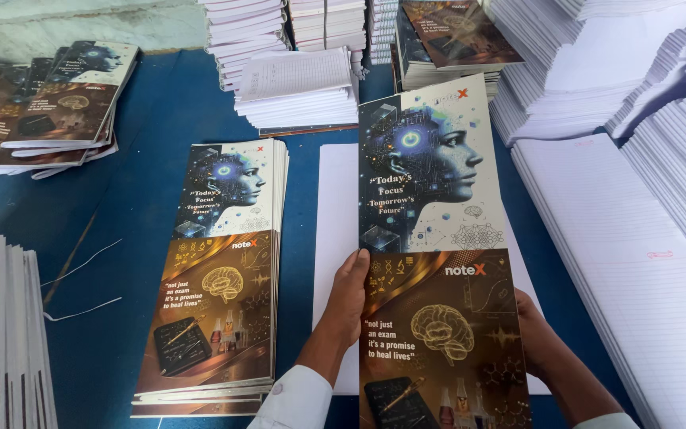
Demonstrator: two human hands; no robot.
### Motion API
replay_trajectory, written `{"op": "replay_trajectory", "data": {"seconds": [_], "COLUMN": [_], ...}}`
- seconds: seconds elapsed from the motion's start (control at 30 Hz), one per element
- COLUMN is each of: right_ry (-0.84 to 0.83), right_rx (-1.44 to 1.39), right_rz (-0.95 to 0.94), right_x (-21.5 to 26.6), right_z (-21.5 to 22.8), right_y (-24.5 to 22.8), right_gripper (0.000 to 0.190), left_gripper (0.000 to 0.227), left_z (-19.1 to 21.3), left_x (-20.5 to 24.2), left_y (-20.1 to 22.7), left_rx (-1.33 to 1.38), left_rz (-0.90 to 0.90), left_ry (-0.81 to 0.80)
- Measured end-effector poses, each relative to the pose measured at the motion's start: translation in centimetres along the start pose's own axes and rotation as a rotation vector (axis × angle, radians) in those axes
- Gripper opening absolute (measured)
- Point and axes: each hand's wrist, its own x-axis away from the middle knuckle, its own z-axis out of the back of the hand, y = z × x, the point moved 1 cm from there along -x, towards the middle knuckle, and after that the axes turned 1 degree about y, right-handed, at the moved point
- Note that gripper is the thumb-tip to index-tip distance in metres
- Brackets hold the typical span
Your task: The person assembles notebooks by inserting loose sheets and index pages into printed covers. They repeatedly pick up a cover, place a blank sheet inside, add a lined index page, and then place the completed unit onto a growing stack.
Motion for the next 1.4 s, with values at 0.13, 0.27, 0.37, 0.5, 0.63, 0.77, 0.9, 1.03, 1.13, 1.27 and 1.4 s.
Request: {"op": "replay_trajectory", "data": {"seconds": [0.13,0.27,0.37,0.5,0.63,0.77,0.9,1.03,1.13,1.27,1.4], "right_ry": [0.084,0.139,0.162,0.225,0.283,0.194,0.184,0.263,0.459,0.553,0.409], "right_rx": [0.065,0.145,0.213,0.252,0.210,0.262,0.185,0.210,0.207,0.125,0.283], "right_rz": [-0.042,-0.050,-0.056,-0.108,-0.168,-0.116,-0.123,-0.168,-0.222,-0.231,-0.061], "right_x": [0.3,0.1,0.2,0.5,0.4,0.4,0.4,0.3,0.7,2.1,2.2], "right_z": [-0.8,-0.6,-0.7,-1.1,-0.9,-1.0,-1.4,-2.2,-4.0,-6.8,-7.8], "right_y": [-0.3,0.1,0.2,-0.1,0.0,-0.1,-0.8,-2.3,-4.4,-7.2,-8.3], "right_gripper": [0.014,0.015,0.017,0.025,0.028,0.025,0.023,0.035,0.060,0.083,0.075], "left_gripper": [0.044,0.042,0.042,0.042,0.042,0.037,0.036,0.031,0.029,0.027,0.027], "left_z": [-0.4,-0.7,-0.9,-1.1,-1.0,-1.0,-1.2,-1.1,-0.9,-0.9,-1.3], "left_x": [0.2,0.3,0.3,0.5,0.4,0.7,1.2,1.0,0.8,0.8,0.9], "left_y": [0.0,0.1,0.2,0.4,0.2,0.6,1.4,1.6,1.5,1.2,1.3], "left_rx": [0.015,0.034,0.015,0.002,0.001,0.032,0.043,0.078,0.087,0.076,0.063], "left_rz": [-0.010,-0.045,-0.054,-0.028,-0.022,-0.006,-0.013,0.011,0.017,0.013,-0.007], "left_ry": [0.016,0.011,0.020,0.020,0.023,-0.011,-0.037,-0.026,-0.008,0.019,0.025]}}
